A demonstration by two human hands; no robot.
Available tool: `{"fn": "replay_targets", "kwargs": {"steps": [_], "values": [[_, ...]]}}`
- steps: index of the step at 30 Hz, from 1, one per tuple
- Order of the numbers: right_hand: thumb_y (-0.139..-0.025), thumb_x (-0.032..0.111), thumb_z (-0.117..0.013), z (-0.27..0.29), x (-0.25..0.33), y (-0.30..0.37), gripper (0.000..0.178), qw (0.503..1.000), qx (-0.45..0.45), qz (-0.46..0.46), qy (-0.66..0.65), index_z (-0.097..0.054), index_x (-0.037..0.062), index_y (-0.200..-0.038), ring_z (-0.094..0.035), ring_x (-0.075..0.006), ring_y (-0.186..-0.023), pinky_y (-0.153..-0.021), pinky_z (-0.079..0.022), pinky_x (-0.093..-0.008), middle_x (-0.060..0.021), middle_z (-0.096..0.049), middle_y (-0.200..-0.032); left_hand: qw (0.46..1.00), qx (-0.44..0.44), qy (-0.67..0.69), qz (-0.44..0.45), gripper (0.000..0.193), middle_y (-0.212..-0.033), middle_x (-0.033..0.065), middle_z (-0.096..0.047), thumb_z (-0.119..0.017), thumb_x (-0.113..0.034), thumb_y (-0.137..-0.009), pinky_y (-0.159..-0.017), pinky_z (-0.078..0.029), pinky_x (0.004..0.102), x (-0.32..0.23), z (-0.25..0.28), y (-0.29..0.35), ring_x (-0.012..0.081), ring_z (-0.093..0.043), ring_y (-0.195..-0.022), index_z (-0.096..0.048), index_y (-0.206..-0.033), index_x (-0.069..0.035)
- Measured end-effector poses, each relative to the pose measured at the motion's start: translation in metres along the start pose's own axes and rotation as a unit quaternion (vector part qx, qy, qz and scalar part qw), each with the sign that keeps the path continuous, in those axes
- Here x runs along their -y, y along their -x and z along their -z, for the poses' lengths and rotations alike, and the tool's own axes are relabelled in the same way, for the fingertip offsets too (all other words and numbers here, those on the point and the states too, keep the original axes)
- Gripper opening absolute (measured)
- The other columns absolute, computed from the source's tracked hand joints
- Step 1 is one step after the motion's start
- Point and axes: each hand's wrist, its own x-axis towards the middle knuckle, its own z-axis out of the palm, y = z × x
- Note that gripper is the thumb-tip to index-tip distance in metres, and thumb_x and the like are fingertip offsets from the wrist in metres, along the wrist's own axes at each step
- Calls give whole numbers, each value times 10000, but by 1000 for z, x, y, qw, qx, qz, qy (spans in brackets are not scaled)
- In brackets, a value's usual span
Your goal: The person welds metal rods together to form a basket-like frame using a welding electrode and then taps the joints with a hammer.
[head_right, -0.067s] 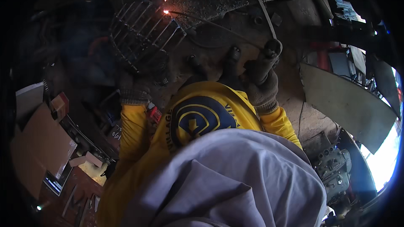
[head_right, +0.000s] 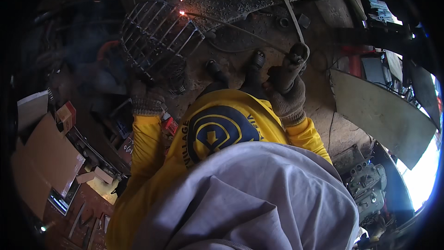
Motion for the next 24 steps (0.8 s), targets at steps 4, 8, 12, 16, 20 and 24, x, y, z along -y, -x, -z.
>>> {"fn": "replay_targets", "kwargs": {"steps": [4,8,12,16,20,24], "values": [[-760,114,-725,1,4,0,409,1000,22,-16,-3,-606,-42,-1119,-665,-140,-749,-710,-521,-268,-70,-692,-830,1000,6,19,-18,673,-1322,219,-581,-510,-575,-938,-987,-491,589,6,-4,2,409,-575,-1195,-528,-1355,-47],[-758,120,-751,-1,8,-1,409,1000,12,-12,26,-610,-35,-1109,-660,-132,-730,-697,-520,-264,-62,-693,-812,999,-33,9,-19,662,-1320,210,-588,-513,-589,-932,-951,-507,598,4,-7,2,411,-590,-1175,-567,-1325,-58],[-760,130,-769,-2,4,-2,411,1000,4,-9,23,-612,-29,-1105,-658,-130,-720,-690,-519,-262,-57,-694,-801,969,-202,-96,-108,547,-1017,138,-632,-639,-567,-873,-713,-546,480,24,-44,0,327,-646,-888,-593,-1168,-108],[-772,109,-760,-2,5,-3,375,999,9,-1,39,-614,-24,-1090,-657,-127,-725,-686,-521,-259,-60,-685,-827,942,-247,-178,-141,393,-803,47,-635,-657,-524,-891,-558,-531,365,34,-58,1,217,-627,-652,-621,-1011,-152],[-818,-127,-613,-8,-10,-3,350,993,18,-36,-109,-537,-20,-1142,-605,-163,-759,-633,-524,-325,-131,-580,-1018,970,-187,-103,-119,341,-789,-79,-660,-544,-513,-966,-503,-437,230,13,-7,8,45,-524,-564,-682,-1031,-208],[-811,-66,-666,-11,-8,-3,359,992,13,-14,-126,-551,-15,-1147,-612,-134,-756,-658,-539,-286,-84,-603,-953,951,-278,-72,-117,352,-564,-65,-480,-553,-502,-971,-508,-439,260,22,-30,3,82,-432,-480,-629,-823,-193]]}}
